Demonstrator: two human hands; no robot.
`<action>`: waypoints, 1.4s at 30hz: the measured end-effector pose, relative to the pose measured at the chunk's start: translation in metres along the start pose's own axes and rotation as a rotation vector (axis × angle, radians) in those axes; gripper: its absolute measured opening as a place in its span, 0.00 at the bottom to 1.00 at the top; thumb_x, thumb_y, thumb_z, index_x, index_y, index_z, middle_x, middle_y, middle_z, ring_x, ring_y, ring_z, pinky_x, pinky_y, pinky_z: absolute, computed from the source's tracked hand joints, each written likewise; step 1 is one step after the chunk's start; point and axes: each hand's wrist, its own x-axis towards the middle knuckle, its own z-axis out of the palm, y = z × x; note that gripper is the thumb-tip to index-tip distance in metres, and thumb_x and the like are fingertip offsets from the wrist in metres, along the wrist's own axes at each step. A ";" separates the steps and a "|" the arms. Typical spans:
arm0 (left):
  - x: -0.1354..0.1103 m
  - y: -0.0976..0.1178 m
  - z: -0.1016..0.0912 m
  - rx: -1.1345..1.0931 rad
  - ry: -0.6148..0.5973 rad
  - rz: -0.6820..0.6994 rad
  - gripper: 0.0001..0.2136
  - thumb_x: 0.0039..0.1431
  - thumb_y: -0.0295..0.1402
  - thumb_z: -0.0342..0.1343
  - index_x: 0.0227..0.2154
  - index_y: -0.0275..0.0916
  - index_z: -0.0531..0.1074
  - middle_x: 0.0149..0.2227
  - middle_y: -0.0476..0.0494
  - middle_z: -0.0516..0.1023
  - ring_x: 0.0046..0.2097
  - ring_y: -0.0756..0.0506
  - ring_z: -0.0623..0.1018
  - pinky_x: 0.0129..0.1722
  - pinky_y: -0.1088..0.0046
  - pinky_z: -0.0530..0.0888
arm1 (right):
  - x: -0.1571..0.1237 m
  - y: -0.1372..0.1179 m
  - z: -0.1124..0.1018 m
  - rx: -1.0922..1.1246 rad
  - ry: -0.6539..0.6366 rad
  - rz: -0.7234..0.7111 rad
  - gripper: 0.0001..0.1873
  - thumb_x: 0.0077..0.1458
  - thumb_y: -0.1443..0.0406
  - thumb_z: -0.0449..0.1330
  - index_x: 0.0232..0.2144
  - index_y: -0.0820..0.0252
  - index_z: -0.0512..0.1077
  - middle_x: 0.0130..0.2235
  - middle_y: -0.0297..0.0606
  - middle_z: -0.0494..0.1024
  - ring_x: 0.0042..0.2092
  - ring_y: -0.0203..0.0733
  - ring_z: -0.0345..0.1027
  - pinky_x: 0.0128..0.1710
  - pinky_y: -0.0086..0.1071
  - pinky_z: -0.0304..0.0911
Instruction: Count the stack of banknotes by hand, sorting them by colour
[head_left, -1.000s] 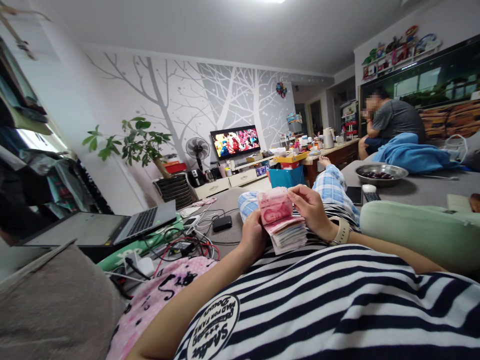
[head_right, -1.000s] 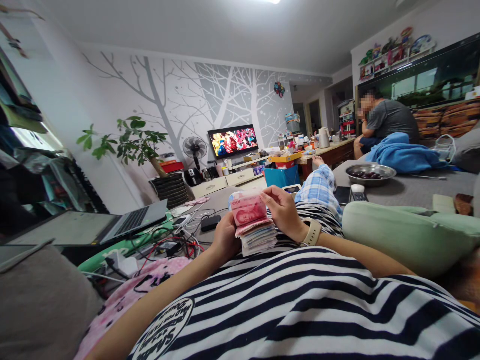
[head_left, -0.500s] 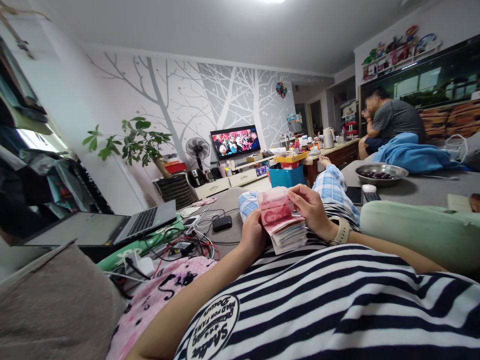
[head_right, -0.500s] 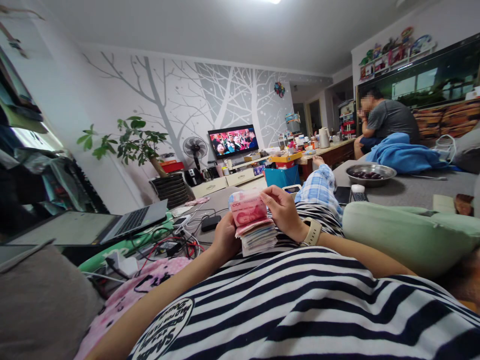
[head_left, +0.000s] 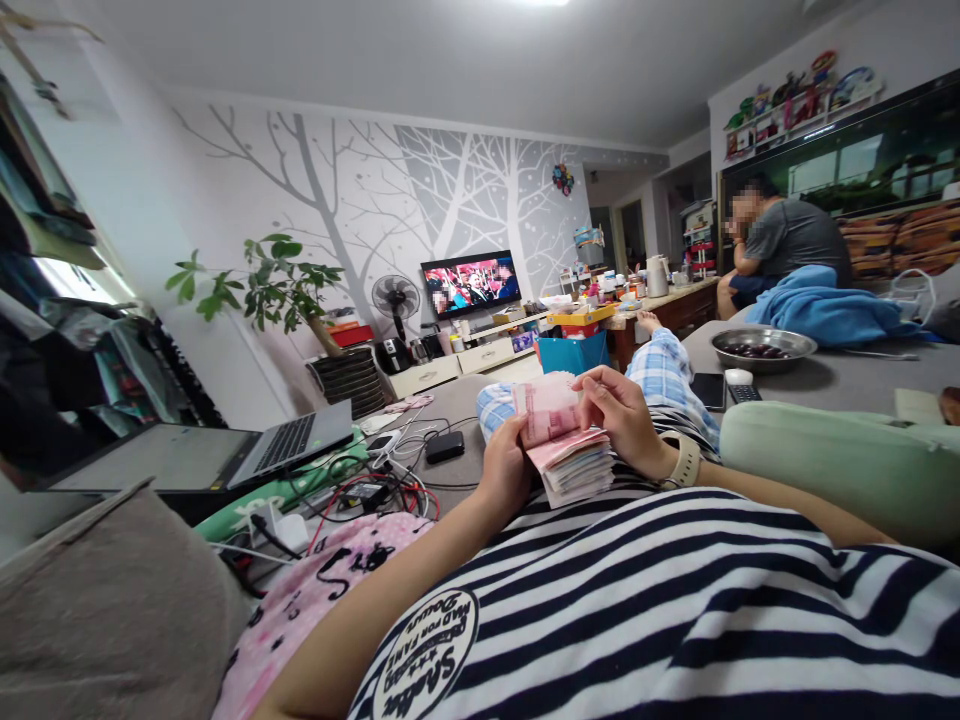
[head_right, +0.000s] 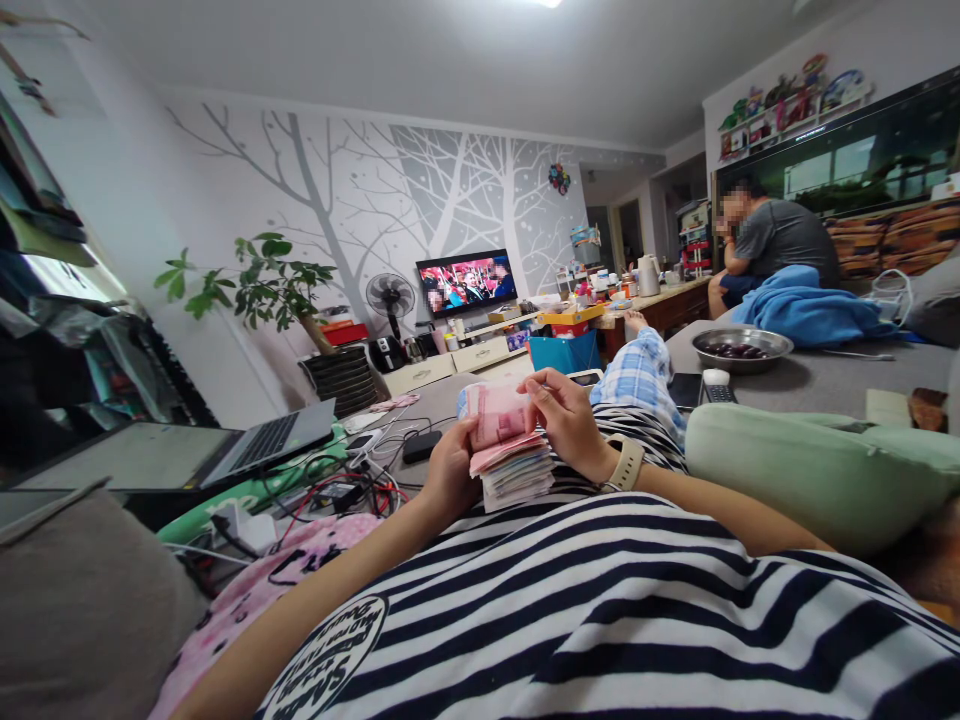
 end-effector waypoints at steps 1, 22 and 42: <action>0.000 0.000 0.000 -0.004 -0.002 -0.001 0.05 0.43 0.32 0.60 0.24 0.35 0.73 0.25 0.46 0.77 0.37 0.42 0.77 0.41 0.67 0.71 | 0.000 -0.001 0.000 -0.012 -0.004 0.000 0.14 0.59 0.54 0.55 0.33 0.60 0.69 0.17 0.28 0.67 0.18 0.32 0.56 0.19 0.27 0.49; -0.003 0.003 0.002 0.051 -0.055 0.011 0.09 0.46 0.35 0.57 0.29 0.36 0.75 0.25 0.47 0.77 0.33 0.45 0.76 0.37 0.70 0.71 | 0.009 0.014 -0.002 -0.141 0.095 0.042 0.14 0.52 0.56 0.60 0.24 0.60 0.66 0.23 0.29 0.64 0.26 0.33 0.55 0.25 0.29 0.52; 0.003 -0.005 -0.007 0.131 -0.089 0.085 0.03 0.42 0.29 0.56 0.22 0.35 0.72 0.24 0.48 0.74 0.28 0.49 0.70 0.33 0.72 0.69 | 0.002 0.006 -0.001 -0.081 0.048 -0.015 0.15 0.55 0.54 0.59 0.27 0.60 0.69 0.25 0.32 0.64 0.25 0.32 0.51 0.21 0.27 0.48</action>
